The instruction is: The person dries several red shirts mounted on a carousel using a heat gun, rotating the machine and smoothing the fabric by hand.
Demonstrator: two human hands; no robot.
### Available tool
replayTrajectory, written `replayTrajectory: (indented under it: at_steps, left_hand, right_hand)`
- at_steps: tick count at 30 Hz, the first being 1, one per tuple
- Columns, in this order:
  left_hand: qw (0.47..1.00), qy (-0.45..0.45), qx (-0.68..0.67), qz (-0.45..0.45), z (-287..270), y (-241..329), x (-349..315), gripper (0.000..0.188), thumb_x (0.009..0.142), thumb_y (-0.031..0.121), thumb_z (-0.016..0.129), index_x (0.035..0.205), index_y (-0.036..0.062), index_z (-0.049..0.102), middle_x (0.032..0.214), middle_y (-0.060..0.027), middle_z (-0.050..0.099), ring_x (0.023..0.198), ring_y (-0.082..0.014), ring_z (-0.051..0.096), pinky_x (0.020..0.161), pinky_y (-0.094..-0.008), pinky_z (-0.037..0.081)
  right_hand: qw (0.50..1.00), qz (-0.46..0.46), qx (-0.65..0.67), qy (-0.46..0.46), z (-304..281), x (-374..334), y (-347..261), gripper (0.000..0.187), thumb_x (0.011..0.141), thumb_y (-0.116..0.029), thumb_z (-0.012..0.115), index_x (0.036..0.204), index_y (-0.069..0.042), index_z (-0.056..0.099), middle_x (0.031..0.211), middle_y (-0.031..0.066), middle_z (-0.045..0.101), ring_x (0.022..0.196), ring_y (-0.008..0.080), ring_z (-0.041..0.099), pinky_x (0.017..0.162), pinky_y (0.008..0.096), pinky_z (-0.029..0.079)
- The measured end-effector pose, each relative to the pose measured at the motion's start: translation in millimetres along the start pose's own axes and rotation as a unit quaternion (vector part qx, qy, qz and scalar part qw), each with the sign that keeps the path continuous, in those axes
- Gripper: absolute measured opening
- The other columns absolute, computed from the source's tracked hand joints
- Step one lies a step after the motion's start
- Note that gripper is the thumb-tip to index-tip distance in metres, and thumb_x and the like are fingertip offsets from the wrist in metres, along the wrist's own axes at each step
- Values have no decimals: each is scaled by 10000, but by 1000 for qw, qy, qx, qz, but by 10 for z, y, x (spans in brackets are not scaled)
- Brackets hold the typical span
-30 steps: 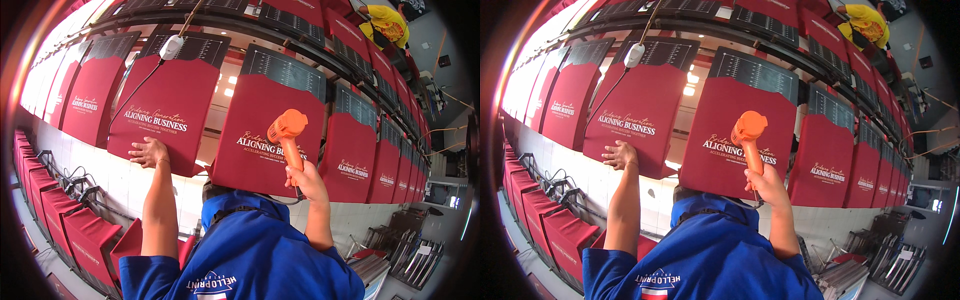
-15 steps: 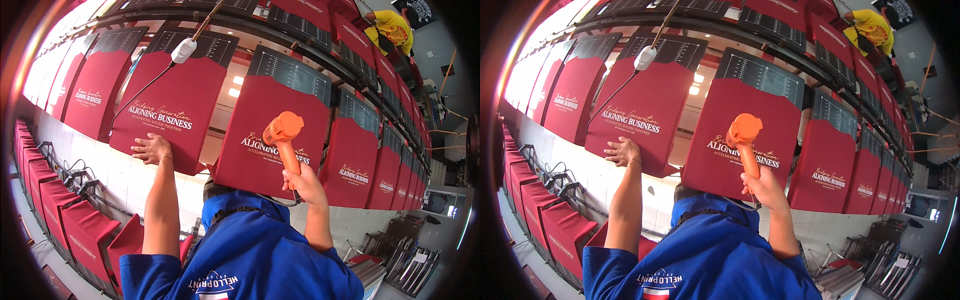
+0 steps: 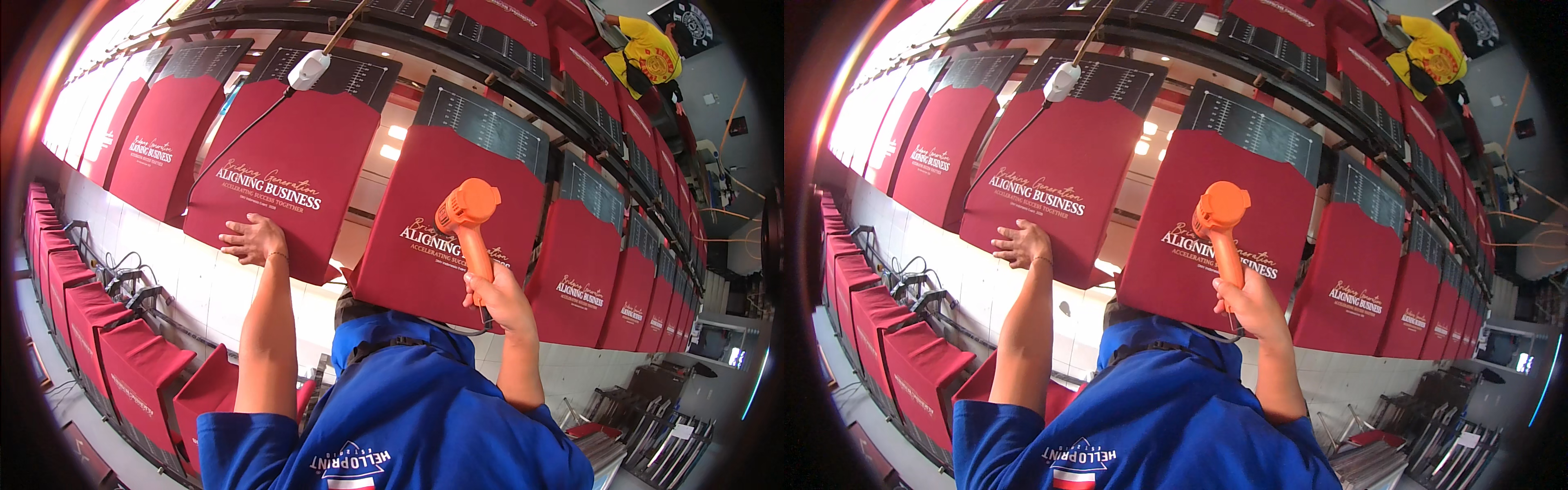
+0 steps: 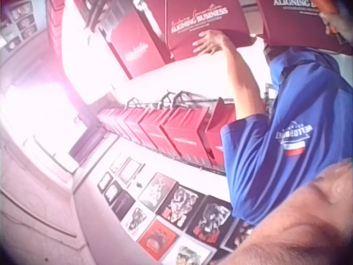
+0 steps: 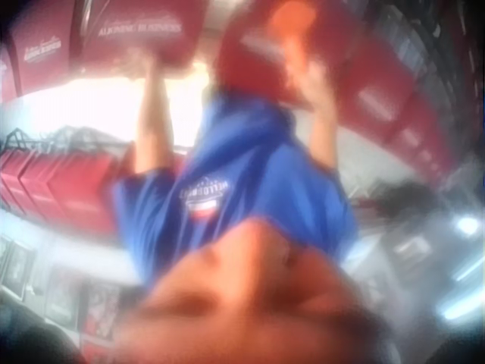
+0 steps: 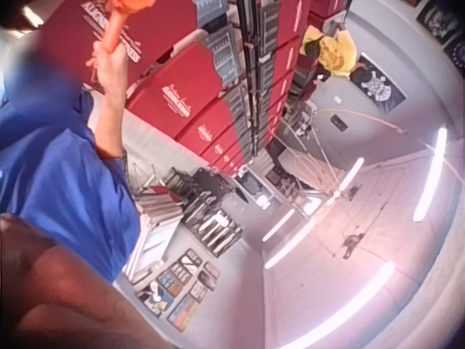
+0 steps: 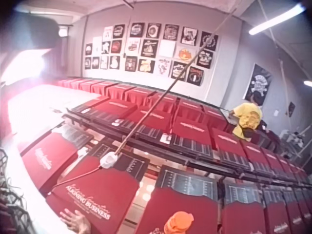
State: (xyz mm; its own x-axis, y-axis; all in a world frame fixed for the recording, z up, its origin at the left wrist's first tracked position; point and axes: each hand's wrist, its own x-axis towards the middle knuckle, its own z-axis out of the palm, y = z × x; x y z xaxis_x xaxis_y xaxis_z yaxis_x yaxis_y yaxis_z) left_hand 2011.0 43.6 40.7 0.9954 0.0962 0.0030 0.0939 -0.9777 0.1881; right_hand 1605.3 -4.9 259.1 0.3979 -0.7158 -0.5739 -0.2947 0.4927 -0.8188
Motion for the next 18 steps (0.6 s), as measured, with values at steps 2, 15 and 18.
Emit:
replayTrajectory:
  at_steps: [2, 15, 18]
  left_hand:
    - [1000, 4, 5, -1, -3, -1, -3, 631, 984, 486, 314, 1517, 156, 241, 1589, -176, 138, 1463, -407, 105, 1081, -592, 266]
    - [1000, 6, 19, 3, -86, 28, -42, 625, 986, 478, 319, 1508, 140, 256, 1583, -183, 158, 1455, -406, 144, 1073, -557, 292]
    - [1000, 8, 18, 2, -76, 26, -38, 623, 986, 476, 320, 1507, 138, 260, 1582, -186, 159, 1455, -406, 142, 1071, -549, 294]
  right_hand:
    - [1000, 6, 5, -9, -3, 14, -10, 176, 910, -171, 598, 962, -10, 551, 764, 27, 567, 616, 115, 606, 582, 258, 499]
    - [999, 13, 6, -39, 87, 141, -86, 199, 908, -172, 616, 981, -2, 543, 755, 24, 565, 615, 103, 603, 587, 254, 510]
    - [999, 8, -9, -40, 163, 136, -97, 194, 910, -166, 610, 987, -2, 542, 758, 25, 565, 618, 102, 602, 586, 256, 509]
